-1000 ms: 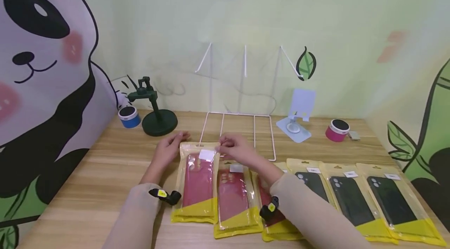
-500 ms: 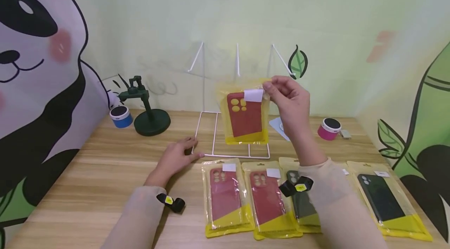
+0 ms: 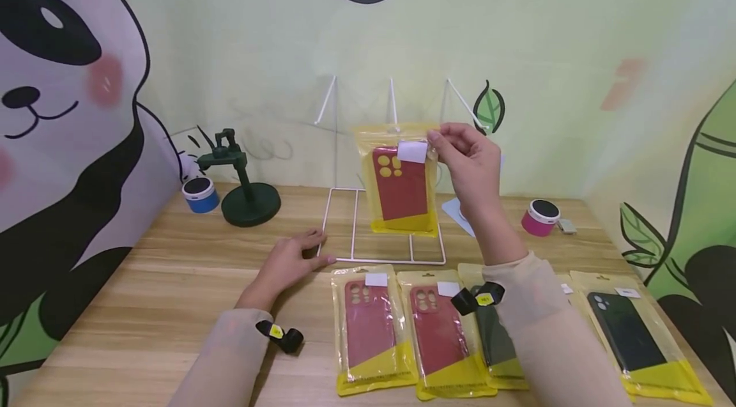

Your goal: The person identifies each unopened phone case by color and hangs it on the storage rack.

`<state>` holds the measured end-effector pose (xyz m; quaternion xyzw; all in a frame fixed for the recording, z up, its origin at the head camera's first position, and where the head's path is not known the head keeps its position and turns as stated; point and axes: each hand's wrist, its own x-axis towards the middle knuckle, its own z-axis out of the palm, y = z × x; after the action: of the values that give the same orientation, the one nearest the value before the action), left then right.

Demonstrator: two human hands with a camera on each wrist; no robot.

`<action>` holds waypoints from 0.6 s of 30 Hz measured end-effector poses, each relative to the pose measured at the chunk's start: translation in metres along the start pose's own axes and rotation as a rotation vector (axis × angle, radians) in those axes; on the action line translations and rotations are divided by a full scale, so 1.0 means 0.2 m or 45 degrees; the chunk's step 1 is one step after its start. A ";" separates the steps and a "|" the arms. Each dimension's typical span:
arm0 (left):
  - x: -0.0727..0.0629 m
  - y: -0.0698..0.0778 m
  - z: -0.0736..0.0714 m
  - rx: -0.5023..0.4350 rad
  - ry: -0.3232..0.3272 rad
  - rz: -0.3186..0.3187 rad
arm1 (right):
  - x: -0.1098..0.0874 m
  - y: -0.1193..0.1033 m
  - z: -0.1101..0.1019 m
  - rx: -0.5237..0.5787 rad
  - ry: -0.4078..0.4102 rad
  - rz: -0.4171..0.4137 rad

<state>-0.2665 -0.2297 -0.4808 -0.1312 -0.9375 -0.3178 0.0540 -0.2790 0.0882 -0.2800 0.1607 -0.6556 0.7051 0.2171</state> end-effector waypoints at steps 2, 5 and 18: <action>0.00 0.00 0.00 -0.005 0.001 -0.004 | 0.01 0.01 -0.01 -0.014 0.012 0.003; 0.00 0.00 0.00 -0.005 0.009 -0.003 | 0.04 0.03 -0.01 -0.004 0.031 0.016; 0.01 -0.02 0.01 0.009 0.014 -0.011 | 0.30 0.22 0.08 0.037 0.146 0.175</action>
<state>-0.2690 -0.2309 -0.4838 -0.1252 -0.9388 -0.3155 0.0582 -0.3528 0.0760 -0.2852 0.0780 -0.6413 0.7358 0.2030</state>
